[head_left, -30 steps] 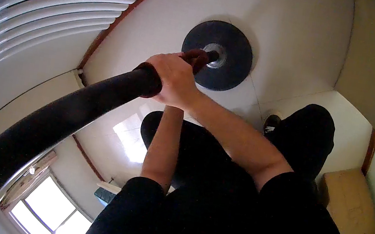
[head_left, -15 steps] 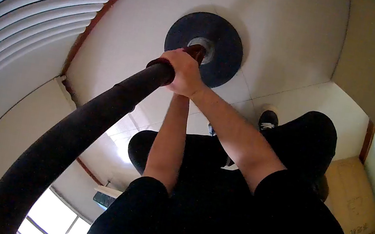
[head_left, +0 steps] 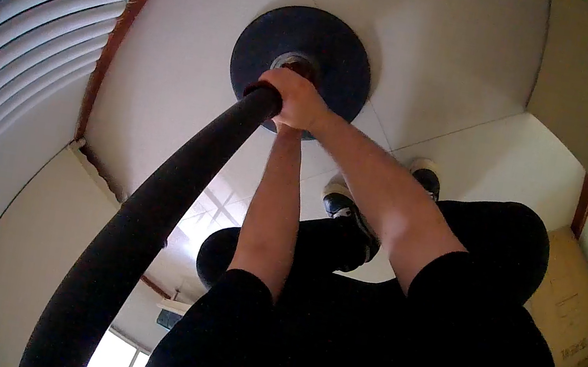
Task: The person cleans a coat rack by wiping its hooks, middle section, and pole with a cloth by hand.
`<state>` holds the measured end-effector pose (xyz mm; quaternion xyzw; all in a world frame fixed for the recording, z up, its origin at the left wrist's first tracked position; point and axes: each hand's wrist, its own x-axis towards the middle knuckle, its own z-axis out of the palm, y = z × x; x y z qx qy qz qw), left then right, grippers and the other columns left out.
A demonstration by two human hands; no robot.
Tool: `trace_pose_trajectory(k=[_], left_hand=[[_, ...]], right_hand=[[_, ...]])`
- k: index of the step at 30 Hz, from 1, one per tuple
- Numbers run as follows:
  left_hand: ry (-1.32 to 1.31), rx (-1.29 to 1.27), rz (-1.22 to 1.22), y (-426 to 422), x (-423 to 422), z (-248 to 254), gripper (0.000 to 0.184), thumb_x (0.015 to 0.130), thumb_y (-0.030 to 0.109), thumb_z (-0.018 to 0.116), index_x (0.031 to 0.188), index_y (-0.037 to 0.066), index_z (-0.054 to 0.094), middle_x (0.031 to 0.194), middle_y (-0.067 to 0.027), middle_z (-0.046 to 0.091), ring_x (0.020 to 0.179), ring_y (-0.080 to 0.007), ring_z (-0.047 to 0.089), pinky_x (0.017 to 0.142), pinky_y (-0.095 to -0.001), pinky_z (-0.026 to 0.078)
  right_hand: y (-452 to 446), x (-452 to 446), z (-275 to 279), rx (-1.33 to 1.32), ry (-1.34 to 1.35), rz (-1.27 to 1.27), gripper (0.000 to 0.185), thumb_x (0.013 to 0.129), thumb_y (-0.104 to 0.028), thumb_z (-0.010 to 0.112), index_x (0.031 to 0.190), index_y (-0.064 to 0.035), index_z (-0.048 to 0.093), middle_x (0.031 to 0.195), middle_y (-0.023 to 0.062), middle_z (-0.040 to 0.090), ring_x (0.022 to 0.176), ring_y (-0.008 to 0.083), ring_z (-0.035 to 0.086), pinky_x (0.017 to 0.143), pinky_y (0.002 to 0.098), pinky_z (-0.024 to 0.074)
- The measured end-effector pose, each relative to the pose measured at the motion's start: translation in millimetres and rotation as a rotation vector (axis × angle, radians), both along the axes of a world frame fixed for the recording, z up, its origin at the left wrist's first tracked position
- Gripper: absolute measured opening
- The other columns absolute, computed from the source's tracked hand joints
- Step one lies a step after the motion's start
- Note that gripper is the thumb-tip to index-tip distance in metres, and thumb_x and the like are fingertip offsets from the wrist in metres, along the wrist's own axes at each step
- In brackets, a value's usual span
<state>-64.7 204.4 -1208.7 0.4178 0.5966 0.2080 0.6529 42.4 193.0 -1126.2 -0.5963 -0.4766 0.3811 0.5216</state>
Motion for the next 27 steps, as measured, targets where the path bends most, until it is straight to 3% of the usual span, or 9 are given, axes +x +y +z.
trace_pose_trajectory(k=[3,6,11,18,27], left_hand=[[0.0,-0.006,-0.014,0,6,-20,0.03,0.102,0.018,0.051,0.129,0.007,0.057,0.125,-0.0115,0.062,0.117,-0.0243,0.058,0.101,-0.0409,0.048],[-0.007,-0.01,-0.014,2,13,-34,0.03,0.102,0.018,0.051,0.129,0.007,0.057,0.125,-0.0115,0.062,0.116,-0.0244,0.058,0.101,-0.0409,0.048],[0.011,0.036,-0.019,-1,14,-18,0.03,0.101,0.018,0.052,0.128,0.007,0.058,0.124,-0.0114,0.063,0.116,-0.0245,0.059,0.1,-0.0409,0.048],[0.032,0.085,0.005,-5,5,50,0.03,0.101,0.018,0.052,0.128,0.006,0.058,0.123,-0.0114,0.063,0.115,-0.0246,0.06,0.1,-0.0408,0.049],[0.022,0.195,0.027,-7,-9,178,0.029,0.101,0.018,0.053,0.127,0.006,0.06,0.122,-0.0113,0.064,0.114,-0.0247,0.061,0.099,-0.0407,0.049]], right_hand=[[1,0,-32,-0.02,-0.012,0.01,0.058,0.058,-0.007,0.086,0.111,-0.0139,0.064,0.114,0.0123,0.067,0.112,0.0375,0.061,0.102,0.0452,0.047],[4,2,-52,-0.001,-0.009,0.023,0.052,0.061,-0.016,0.087,0.107,-0.0119,0.064,0.107,0.0155,0.069,0.107,0.0396,0.063,0.094,0.0473,0.0492],[-12,4,-42,-0.143,0.021,0.033,0.061,0.061,-0.012,0.087,0.117,-0.0104,0.064,0.12,0.0158,0.065,0.116,0.0375,0.059,0.103,0.044,0.0457],[-19,6,45,-0.196,0.076,-0.036,0.058,0.066,-0.016,0.085,0.119,-0.0082,0.063,0.119,0.0155,0.065,0.117,0.037,0.059,0.103,0.0432,0.0454],[-32,3,179,0.15,-0.064,-0.149,0.05,0.066,-0.021,0.085,0.109,-0.0096,0.064,0.103,0.0124,0.066,0.102,0.0352,0.061,0.09,0.0466,0.0511]])
